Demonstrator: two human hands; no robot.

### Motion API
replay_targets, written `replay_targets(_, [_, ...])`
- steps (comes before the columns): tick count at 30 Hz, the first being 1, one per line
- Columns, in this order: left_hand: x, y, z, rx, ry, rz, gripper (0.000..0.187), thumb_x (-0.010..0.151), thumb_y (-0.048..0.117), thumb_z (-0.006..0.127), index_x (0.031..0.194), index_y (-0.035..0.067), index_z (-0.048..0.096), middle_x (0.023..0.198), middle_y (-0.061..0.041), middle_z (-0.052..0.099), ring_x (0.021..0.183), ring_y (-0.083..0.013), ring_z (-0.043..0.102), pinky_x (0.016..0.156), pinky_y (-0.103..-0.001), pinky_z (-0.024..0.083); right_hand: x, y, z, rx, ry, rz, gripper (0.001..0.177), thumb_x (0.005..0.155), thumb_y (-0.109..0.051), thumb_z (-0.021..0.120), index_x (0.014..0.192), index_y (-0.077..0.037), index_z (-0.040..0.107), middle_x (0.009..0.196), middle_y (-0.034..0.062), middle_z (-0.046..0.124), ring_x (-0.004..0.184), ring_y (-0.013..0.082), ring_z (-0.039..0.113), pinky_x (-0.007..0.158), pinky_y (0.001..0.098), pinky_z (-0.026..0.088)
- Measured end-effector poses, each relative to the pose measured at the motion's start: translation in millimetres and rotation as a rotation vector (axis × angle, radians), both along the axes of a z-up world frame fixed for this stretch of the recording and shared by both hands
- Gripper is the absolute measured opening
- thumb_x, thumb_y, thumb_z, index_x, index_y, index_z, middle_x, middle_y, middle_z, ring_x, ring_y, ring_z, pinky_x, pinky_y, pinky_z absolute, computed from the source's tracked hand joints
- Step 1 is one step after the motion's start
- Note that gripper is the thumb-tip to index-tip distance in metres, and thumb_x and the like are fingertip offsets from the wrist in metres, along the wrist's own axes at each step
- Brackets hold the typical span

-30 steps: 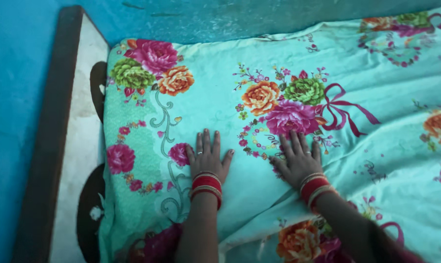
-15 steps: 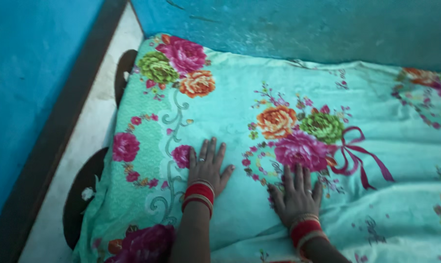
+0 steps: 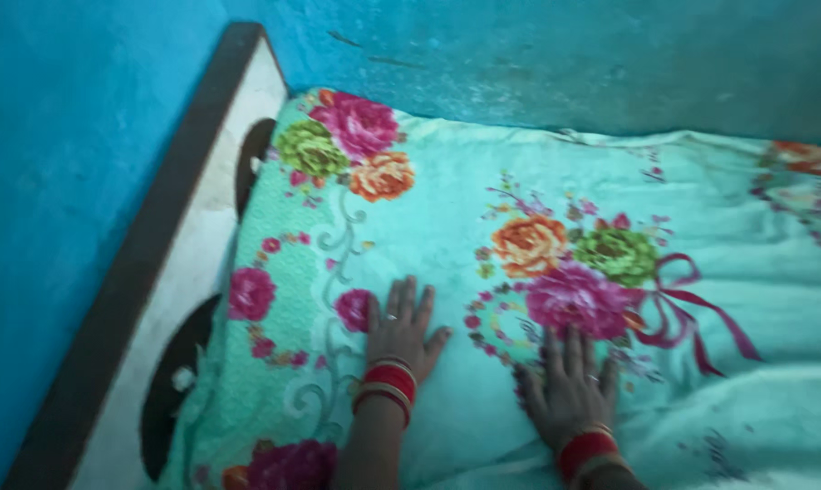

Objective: The person makes a bed by spreading a floral-patterned sheet over a mattress and tucking the edges in along the headboard and sides.

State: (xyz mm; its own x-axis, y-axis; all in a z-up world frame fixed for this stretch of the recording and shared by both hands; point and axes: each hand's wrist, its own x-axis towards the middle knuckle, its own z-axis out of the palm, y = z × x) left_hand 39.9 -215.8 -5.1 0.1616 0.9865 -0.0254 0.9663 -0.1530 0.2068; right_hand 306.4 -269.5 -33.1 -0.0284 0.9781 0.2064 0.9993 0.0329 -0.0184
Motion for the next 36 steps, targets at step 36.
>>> replay_targets(36, [57.2,-144.3,23.4,0.011,-0.017,0.321,0.075,0.100,0.061,0.038,0.159,0.016,0.028,0.168,-0.011,0.016,0.156,-0.0270,0.014,0.123,-0.057,0.011,8.7,-4.0,-9.1,-0.095,0.123,0.021,0.086,0.093,-0.070,0.033,0.163,-0.021,0.019,0.169,0.0149,0.014,0.156,0.0358,0.009,0.119,0.0646,0.002])
